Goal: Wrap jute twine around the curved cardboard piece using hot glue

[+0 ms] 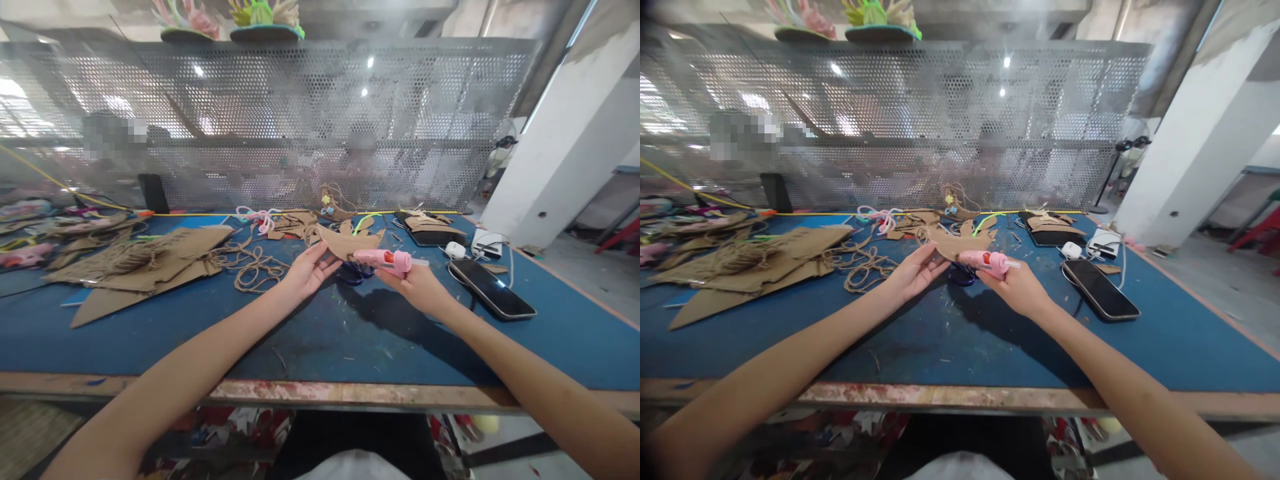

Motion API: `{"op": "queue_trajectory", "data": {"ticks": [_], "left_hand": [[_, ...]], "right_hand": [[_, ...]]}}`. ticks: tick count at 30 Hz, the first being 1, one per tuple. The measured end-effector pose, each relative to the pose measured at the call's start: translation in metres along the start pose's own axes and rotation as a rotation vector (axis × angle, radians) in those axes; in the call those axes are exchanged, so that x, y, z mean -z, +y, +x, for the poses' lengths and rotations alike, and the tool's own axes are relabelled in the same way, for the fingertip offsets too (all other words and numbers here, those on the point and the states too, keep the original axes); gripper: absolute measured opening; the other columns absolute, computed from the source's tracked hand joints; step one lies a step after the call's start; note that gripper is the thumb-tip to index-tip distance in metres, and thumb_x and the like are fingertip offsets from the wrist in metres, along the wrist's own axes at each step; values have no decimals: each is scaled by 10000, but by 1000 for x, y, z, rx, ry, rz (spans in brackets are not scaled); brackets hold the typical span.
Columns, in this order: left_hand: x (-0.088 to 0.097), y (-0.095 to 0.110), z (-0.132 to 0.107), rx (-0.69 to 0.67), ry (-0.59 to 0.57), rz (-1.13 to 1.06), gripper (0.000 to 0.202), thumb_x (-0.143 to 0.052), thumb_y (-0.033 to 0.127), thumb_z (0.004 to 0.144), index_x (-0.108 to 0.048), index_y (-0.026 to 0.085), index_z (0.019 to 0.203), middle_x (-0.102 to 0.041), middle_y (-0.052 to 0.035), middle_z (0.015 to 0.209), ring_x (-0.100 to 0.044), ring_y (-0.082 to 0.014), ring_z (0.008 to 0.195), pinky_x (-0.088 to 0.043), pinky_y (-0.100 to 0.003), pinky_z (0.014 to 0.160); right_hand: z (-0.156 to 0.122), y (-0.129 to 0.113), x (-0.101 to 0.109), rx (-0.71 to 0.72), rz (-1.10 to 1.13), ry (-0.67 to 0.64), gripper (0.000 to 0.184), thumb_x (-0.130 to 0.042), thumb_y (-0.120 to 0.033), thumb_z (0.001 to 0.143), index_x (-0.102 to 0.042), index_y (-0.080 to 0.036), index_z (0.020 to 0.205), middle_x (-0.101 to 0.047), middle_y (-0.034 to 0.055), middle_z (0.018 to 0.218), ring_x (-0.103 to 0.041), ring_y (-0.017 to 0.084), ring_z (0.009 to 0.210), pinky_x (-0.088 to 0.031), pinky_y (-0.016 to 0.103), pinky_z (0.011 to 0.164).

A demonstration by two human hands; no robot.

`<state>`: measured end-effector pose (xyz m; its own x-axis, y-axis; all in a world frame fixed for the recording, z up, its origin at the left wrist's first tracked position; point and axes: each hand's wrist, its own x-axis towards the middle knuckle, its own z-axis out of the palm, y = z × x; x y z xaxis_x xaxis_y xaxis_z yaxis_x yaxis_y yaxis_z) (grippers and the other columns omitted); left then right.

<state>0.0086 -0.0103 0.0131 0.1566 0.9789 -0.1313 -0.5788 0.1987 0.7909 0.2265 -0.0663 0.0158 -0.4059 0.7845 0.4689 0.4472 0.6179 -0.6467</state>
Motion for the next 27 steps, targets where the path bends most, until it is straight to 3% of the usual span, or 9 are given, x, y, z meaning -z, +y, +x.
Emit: {"op": "queue_trajectory", "data": {"ticks": [3,8,13,19,22,24,27], "left_hand": [[4,6,6,7,95,5,86,-590,107,870,-645,139,927,-737,-36,797,-716,-119,715,-589,-305,846],[11,10,13,57,149,90,83,-593,64,855,-653,113,822,-714,-36,673,-689,-98,591,-606,-223,709],[17,9,16,119,101,185,83,-627,25,811,-667,85,770,-716,-77,679,-698,-125,597,-611,-256,710],[16,3,12,170,27,316,111,-634,21,800,-667,74,708,-715,-102,653,-702,-146,589,-598,-318,768],[11,1,7,168,-8,354,132,-617,44,823,-678,62,707,-719,-103,661,-698,-137,596,-578,-328,824],[7,-1,3,163,-34,367,142,-606,66,841,-687,64,725,-725,-94,677,-693,-126,602,-570,-318,834],[0,-4,-4,156,-79,371,149,-585,99,869,-698,77,774,-737,-82,723,-693,-117,635,-573,-267,779]], "right_hand": [[2,12,8,-60,-122,97,379,-474,-351,914,-627,-258,1248,-661,33,1249,-598,256,1176,-436,372,1014],[5,46,31,-414,-536,268,337,-483,-382,903,-661,-178,1105,-720,136,1033,-665,283,996,-482,342,823],[3,73,48,-705,-867,174,367,-465,-354,907,-608,-70,1090,-665,243,1054,-649,343,974,-466,390,751],[4,79,51,-618,-807,50,448,-680,-432,738,-651,-100,1039,-669,196,1042,-619,321,1019,-463,361,824],[7,64,44,-453,-659,168,472,-630,-477,755,-650,-125,1070,-644,170,1118,-597,287,1030,-461,349,831],[8,49,33,-341,-435,209,410,-568,-483,793,-671,-149,1009,-671,131,1022,-614,241,899,-463,330,758],[7,29,14,-291,-164,-21,376,-542,-525,800,-681,-178,835,-660,51,766,-564,172,683,-415,286,622]]}}
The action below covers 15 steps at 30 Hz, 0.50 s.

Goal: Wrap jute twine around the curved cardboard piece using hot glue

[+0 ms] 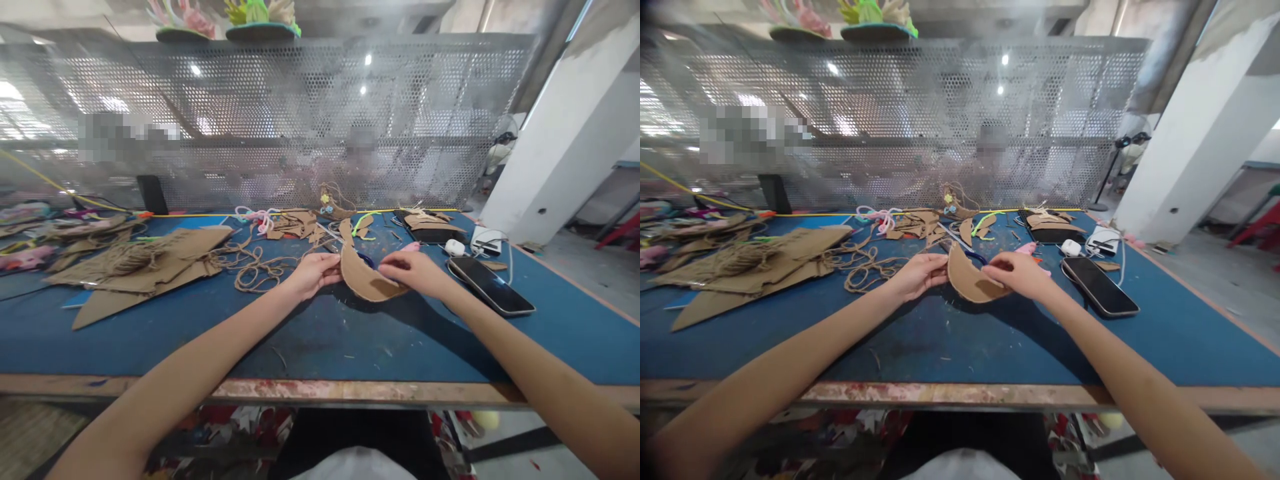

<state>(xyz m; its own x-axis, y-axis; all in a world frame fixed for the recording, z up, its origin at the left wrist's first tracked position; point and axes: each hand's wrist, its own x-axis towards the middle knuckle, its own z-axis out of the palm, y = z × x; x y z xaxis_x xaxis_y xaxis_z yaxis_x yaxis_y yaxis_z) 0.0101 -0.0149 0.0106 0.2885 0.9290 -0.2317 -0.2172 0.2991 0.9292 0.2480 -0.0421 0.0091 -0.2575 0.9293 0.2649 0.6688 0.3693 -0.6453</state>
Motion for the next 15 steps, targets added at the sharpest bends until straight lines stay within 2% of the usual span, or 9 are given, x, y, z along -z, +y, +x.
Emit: {"op": "queue_trajectory", "data": {"ticks": [2,4,7,10,13,15], "left_hand": [[-3,0,-2,-10,-35,-10,170,-560,110,887,-699,81,793,-739,-80,740,-692,-115,644,-572,-231,721],[-3,1,-2,-15,-71,-46,191,-532,93,896,-697,75,802,-736,-82,735,-687,-110,636,-569,-214,694],[0,3,1,-14,-98,-102,192,-512,6,865,-697,58,857,-744,-100,784,-696,-104,679,-562,-203,753],[3,4,3,-31,-100,-100,248,-514,-66,814,-691,57,936,-750,-114,876,-710,-109,767,-548,-196,804],[0,3,0,-24,-159,-83,164,-539,117,889,-686,76,948,-745,-119,862,-710,-143,745,-575,-255,744],[-3,2,-3,-23,-204,-47,197,-551,235,908,-685,93,928,-742,-111,818,-704,-157,709,-582,-277,685]], "right_hand": [[-3,-7,-8,13,55,-148,397,-553,-557,783,-648,-175,734,-585,9,645,-487,132,589,-344,261,540],[-4,-8,-12,5,122,-219,421,-548,-575,781,-618,-168,699,-490,-25,577,-399,100,528,-269,248,488],[-2,-2,-12,-26,245,-225,418,-538,-566,793,-627,-159,755,-423,-49,551,-333,80,492,-213,240,462],[-1,1,-11,-24,244,-168,400,-546,-535,799,-650,-149,778,-466,-35,582,-354,82,514,-227,239,476],[-3,-3,-13,9,184,-113,381,-554,-505,798,-670,-143,777,-531,-12,635,-404,94,566,-274,241,514],[-5,-7,-14,11,169,-106,379,-563,-507,790,-671,-145,769,-552,-4,642,-421,99,573,-289,242,517]]}}
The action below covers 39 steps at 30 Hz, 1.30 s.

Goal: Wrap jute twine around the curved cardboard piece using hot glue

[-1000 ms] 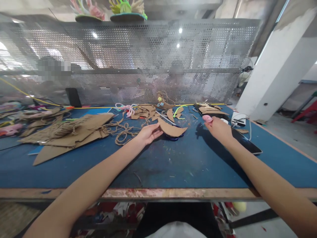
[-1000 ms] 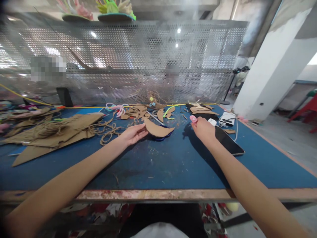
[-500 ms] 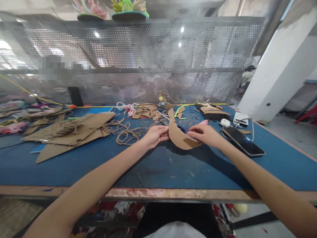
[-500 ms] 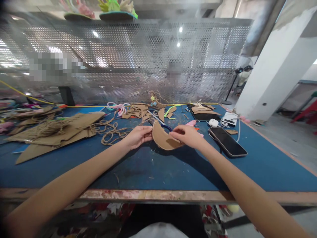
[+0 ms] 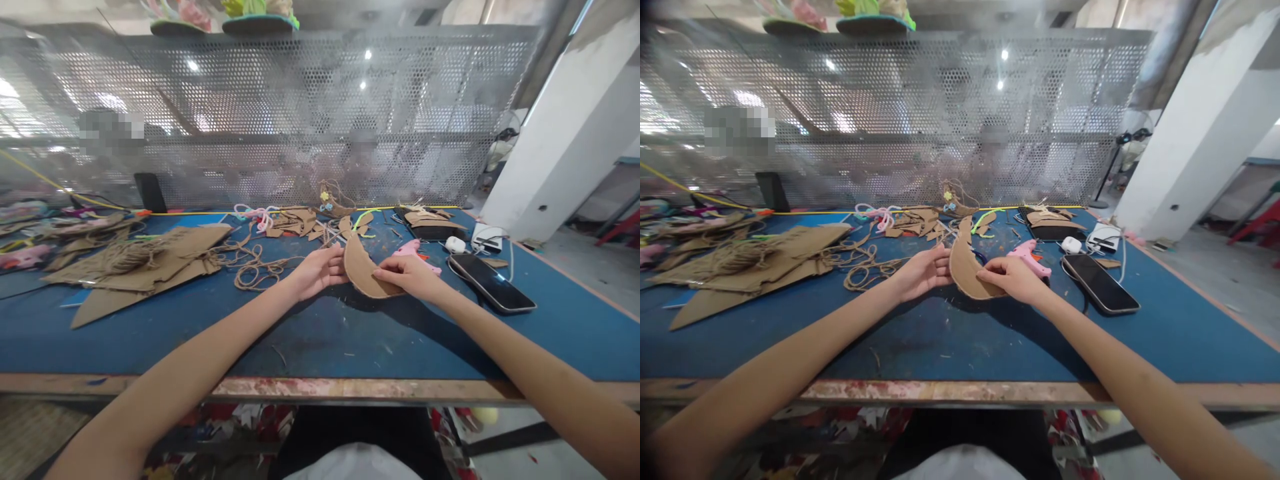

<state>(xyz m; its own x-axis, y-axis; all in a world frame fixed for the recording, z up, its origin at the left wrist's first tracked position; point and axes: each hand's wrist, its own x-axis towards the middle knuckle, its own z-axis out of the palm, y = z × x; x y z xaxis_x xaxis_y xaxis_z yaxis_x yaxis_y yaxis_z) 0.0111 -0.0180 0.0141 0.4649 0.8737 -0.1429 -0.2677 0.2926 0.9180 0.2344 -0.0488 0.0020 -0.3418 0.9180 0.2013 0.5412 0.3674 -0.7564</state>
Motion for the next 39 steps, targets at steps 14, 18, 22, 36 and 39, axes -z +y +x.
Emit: {"op": "queue_trajectory", "data": {"ticks": [14,18,22,36,39], "left_hand": [[-18,-6,-28,392,-487,227,390,-823,387,649,-720,87,875,-692,-36,652,-639,-104,512,-544,-212,566],[-19,-7,-29,409,-484,231,441,-839,405,619,-719,82,894,-704,-46,681,-638,-102,515,-521,-180,511],[-17,-6,-27,391,-471,195,435,-829,394,641,-714,73,912,-720,-62,720,-654,-106,559,-502,-157,498],[-20,-12,-21,269,-207,175,207,-739,272,761,-714,117,896,-744,-73,767,-702,-149,644,-573,-235,592],[-23,-13,-20,225,-108,154,194,-748,254,748,-710,119,883,-743,-66,766,-709,-158,668,-579,-253,619]], "right_hand": [[-7,-4,14,495,2,-154,249,-667,-351,821,-684,-262,1052,-407,50,1511,-226,241,1459,-179,468,1178],[-10,-7,19,516,120,-180,183,-694,-328,803,-630,-203,686,-550,79,1389,-284,249,1437,-197,471,1169],[-8,0,27,442,466,-174,281,-697,-376,792,-579,-191,616,-692,95,1155,-479,273,1310,-303,479,1109],[-10,-11,18,32,97,426,333,-614,-440,766,-751,-165,893,-460,-40,454,-332,88,428,-281,250,441],[-15,-15,13,136,-93,468,317,-579,-398,809,-765,-165,915,-561,-4,512,-408,109,465,-353,270,503]]}}
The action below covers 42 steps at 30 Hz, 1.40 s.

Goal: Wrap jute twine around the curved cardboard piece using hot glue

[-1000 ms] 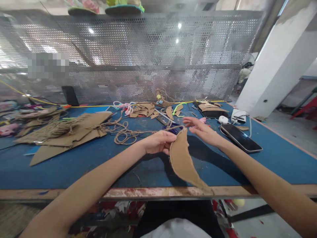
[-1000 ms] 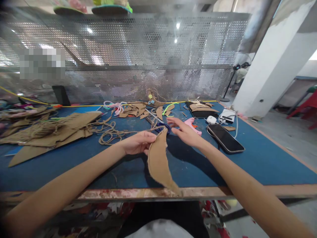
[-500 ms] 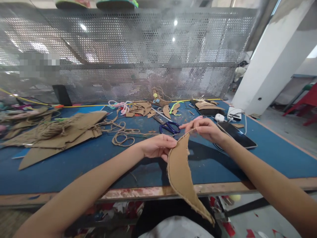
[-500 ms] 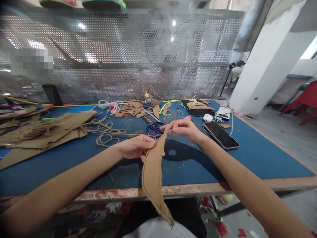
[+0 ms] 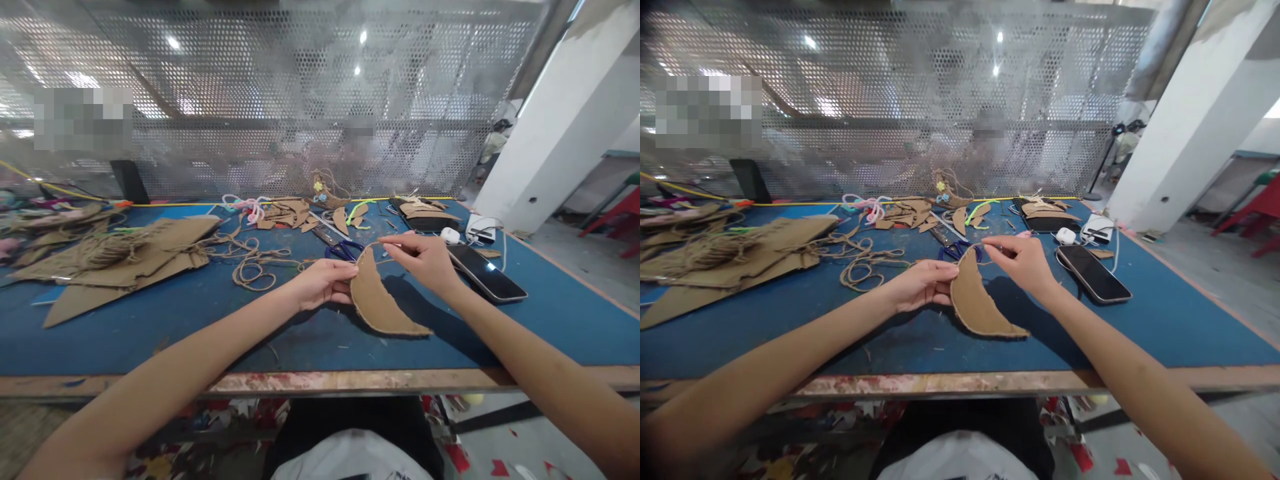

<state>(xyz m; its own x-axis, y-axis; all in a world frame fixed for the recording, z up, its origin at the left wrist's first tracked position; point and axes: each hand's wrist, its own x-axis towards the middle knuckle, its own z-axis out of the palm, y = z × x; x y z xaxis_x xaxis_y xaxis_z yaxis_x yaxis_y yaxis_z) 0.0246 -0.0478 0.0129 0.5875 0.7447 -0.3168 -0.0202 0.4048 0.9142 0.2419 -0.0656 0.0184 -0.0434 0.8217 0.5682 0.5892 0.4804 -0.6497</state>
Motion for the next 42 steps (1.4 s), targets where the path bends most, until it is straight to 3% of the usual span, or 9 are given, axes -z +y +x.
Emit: {"op": "queue_trajectory", "data": {"ticks": [3,7,10,14,18,22,28,33,42], "left_hand": [[-2,-1,0,-25,38,-25,233,-767,246,726,-705,117,910,-739,-66,786,-708,-159,686,-576,-263,642],[-4,-1,-1,-84,22,-65,409,-798,182,671,-667,170,1058,-727,-51,894,-699,-154,754,-575,-303,714],[-5,-3,-1,-142,10,-62,566,-812,118,620,-621,226,1141,-702,-31,958,-683,-146,781,-572,-308,728],[-12,-10,-9,-200,25,30,485,-799,122,623,-629,191,1072,-677,-35,990,-668,-146,807,-570,-298,743],[-21,-28,-42,-186,77,131,425,-778,151,653,-579,171,1028,-676,-31,928,-674,-152,779,-565,-295,740],[-24,-49,-89,-190,175,384,604,-755,187,699,-480,234,1236,-684,-46,991,-688,-184,846,-561,-288,714],[-20,-72,-120,-455,461,981,272,-729,267,765,-664,231,1027,-697,-35,1035,-628,-200,983,-500,-328,890],[-24,-83,-110,-599,591,1108,190,-717,320,785,-701,215,943,-712,-47,916,-631,-206,886,-517,-331,779],[-28,-88,-103,-680,668,1174,121,-652,300,847,-748,243,892,-714,-29,826,-617,-177,790,-513,-316,712]], "right_hand": [[-5,-3,-3,123,-108,-30,292,-543,-369,856,-763,-183,902,-689,36,673,-538,139,545,-423,281,581],[-9,-8,-8,153,-117,-48,249,-536,-331,876,-744,-203,920,-746,52,847,-646,182,696,-476,298,671],[-9,-11,-12,134,-118,-62,218,-547,-314,869,-734,-210,911,-747,50,843,-657,193,716,-489,311,684],[-11,-15,-16,149,-88,-78,181,-549,-278,872,-716,-210,895,-740,49,845,-654,187,734,-492,304,684],[-25,-28,-22,207,7,-224,176,-530,-273,905,-692,-207,896,-721,52,869,-639,171,772,-483,284,694],[-46,-41,-31,309,56,-412,171,-510,-242,924,-677,-203,928,-698,50,854,-634,156,796,-474,270,718],[-59,-46,-38,341,71,-548,131,-535,-206,908,-666,-195,907,-705,37,816,-638,131,754,-472,228,682],[-58,-46,-32,282,33,-639,143,-535,-211,894,-677,-205,909,-707,33,815,-634,139,749,-460,246,684],[-64,-51,-22,197,32,-817,175,-663,-318,823,-680,-216,964,-663,41,891,-594,162,828,-460,270,735]]}}
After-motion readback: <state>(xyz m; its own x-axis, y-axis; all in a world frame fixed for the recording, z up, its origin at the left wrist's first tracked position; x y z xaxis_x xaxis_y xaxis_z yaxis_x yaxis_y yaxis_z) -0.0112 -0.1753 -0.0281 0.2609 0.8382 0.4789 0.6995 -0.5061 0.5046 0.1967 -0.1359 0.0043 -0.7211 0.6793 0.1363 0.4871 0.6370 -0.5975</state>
